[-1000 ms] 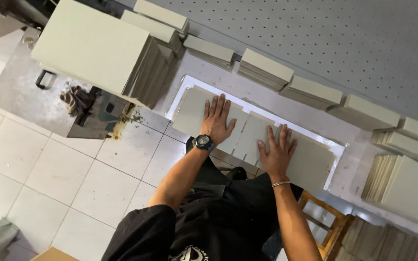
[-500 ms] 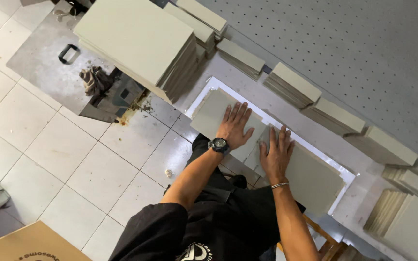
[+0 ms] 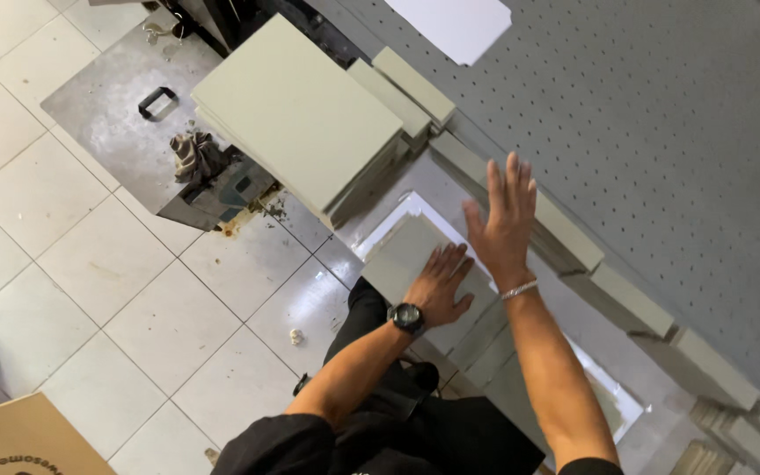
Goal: The person assembles books by placing a stack of pages into a white plastic tray, then covering them with a red cover sheet. They press down on the cover to secure it, remove the assembled book, and repeat the process with additional stacks of pages and covers.
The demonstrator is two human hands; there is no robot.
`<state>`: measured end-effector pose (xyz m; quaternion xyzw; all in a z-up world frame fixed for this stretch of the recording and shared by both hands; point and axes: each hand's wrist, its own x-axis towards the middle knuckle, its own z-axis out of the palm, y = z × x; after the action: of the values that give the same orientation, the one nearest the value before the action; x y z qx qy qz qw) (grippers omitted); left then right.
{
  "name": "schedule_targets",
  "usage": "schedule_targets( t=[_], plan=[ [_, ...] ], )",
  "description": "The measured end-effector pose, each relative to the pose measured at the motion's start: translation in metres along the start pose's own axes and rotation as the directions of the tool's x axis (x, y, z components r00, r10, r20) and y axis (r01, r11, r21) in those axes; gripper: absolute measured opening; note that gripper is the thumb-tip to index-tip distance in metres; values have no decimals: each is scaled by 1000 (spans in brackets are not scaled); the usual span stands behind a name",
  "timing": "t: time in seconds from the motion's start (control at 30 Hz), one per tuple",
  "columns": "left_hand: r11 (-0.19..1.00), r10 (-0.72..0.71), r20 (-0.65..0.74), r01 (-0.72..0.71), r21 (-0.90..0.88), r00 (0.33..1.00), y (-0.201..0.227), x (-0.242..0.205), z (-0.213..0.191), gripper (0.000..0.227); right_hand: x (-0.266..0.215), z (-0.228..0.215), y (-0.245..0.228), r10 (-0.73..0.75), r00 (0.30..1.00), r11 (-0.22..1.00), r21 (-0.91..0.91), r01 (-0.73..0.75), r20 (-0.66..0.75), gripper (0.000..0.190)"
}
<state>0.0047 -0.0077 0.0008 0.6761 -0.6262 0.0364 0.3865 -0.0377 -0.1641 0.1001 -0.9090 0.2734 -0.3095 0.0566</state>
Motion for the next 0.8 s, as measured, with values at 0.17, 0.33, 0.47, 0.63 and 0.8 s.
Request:
schedule_targets(
  t=[0.17, 0.33, 0.47, 0.63, 0.8],
  plan=[
    [999, -25, 16, 25, -24, 1000, -5, -4, 10, 88, 96, 42, 48, 73, 992, 997, -12, -72, 105, 82],
    [996, -38, 38, 41, -73, 999, -8, 1, 9, 89, 182, 91, 82, 101, 983, 989, -125, -82, 154, 91],
    [953, -92, 305, 173, -248, 948, -7, 0, 0, 76, 208, 135, 105, 282, 847, 947, -274, -170, 450, 95],
    [947, -105, 252, 174, -271, 962, -5, 4, -5, 70, 221, 153, 117, 422, 675, 905, -327, -273, 605, 86],
    [940, -96, 212, 159, -303, 972, -6, 5, -13, 66, 212, 162, 120, 546, 422, 837, -495, -234, 724, 95]
  ],
)
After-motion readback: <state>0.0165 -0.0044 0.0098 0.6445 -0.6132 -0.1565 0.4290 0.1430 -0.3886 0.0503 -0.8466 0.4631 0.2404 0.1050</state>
